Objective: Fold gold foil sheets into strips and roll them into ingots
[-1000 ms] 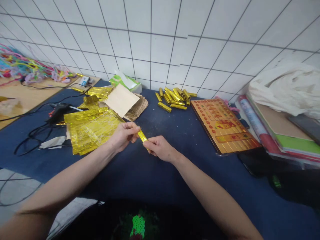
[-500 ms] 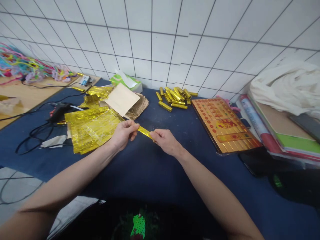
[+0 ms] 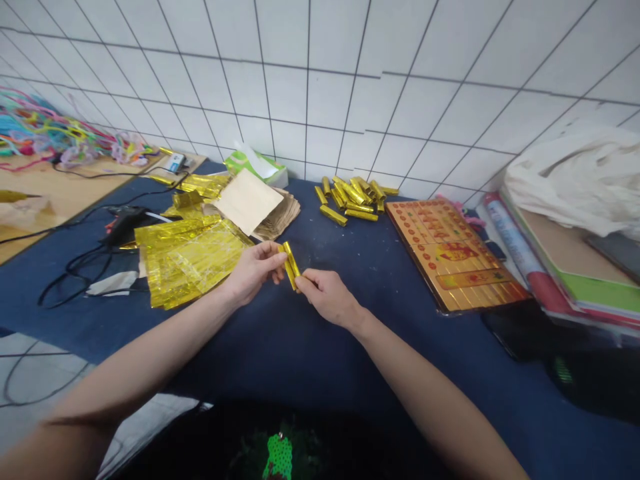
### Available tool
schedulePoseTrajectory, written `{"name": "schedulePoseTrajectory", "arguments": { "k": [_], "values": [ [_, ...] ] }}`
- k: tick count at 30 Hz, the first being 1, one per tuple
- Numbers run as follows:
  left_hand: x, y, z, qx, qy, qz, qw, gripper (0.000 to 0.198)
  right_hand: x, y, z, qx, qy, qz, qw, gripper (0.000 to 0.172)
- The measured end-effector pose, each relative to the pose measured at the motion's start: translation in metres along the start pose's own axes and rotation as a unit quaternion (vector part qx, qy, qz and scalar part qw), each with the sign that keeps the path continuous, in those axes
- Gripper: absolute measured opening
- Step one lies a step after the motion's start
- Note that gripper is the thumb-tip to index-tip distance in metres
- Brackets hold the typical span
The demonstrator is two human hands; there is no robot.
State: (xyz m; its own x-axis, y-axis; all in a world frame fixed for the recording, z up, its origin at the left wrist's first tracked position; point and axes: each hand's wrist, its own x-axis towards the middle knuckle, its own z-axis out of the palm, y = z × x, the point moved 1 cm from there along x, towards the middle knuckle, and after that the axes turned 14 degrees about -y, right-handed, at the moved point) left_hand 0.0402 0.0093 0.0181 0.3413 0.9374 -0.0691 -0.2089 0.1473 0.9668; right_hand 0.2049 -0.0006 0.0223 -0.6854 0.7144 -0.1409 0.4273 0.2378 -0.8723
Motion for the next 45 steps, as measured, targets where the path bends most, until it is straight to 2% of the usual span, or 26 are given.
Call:
{"name": "schedulePoseTrajectory", "arguments": {
  "k": [4,9,13,16,19,25,29,35,40,45],
  "values": [
    [0.0,-0.002,-0.002,0.0,-0.016,0.005,1.0,0.034,0.001,0.005,-0.002,0.057,-0.012,0.003,0.998,0.031],
    [-0.003,0.001,0.002,0.003,-0.055,0.036,0.998,0.042,0.006,0.016,-0.008,0.249,0.074,0.007,0.966,0.037],
    [-0.005,0.004,0.007,0.037,-0.064,0.023,0.997,0.027,0.007,0.019,-0.01,0.333,0.098,0.002,0.938,0.04],
    [-0.005,0.004,0.008,0.055,-0.022,0.024,0.998,0.022,0.006,0.017,-0.009,0.314,0.084,-0.026,0.945,0.042],
    [-0.004,0.004,0.006,0.066,0.008,0.031,0.997,0.022,0.005,0.015,-0.008,0.245,0.068,-0.03,0.967,0.034],
    [-0.005,0.002,0.002,0.098,0.035,0.032,0.994,0.024,0.002,0.013,-0.01,0.148,0.105,-0.009,0.983,0.027],
    [-0.005,0.002,0.003,0.054,-0.002,-0.003,0.999,0.03,0.003,0.012,-0.011,0.172,0.13,-0.023,0.976,0.023],
    [-0.007,0.0,0.009,0.109,-0.089,-0.017,0.99,0.029,0.003,0.009,-0.009,0.189,0.108,-0.005,0.976,0.02],
    [-0.01,0.0,0.011,0.159,-0.094,0.007,0.983,0.023,0.003,0.013,-0.01,0.214,0.131,0.004,0.968,0.018],
    [-0.009,0.0,0.011,0.146,-0.105,-0.016,0.984,0.02,0.006,0.019,-0.009,0.216,0.111,-0.001,0.97,0.019]
  ]
}}
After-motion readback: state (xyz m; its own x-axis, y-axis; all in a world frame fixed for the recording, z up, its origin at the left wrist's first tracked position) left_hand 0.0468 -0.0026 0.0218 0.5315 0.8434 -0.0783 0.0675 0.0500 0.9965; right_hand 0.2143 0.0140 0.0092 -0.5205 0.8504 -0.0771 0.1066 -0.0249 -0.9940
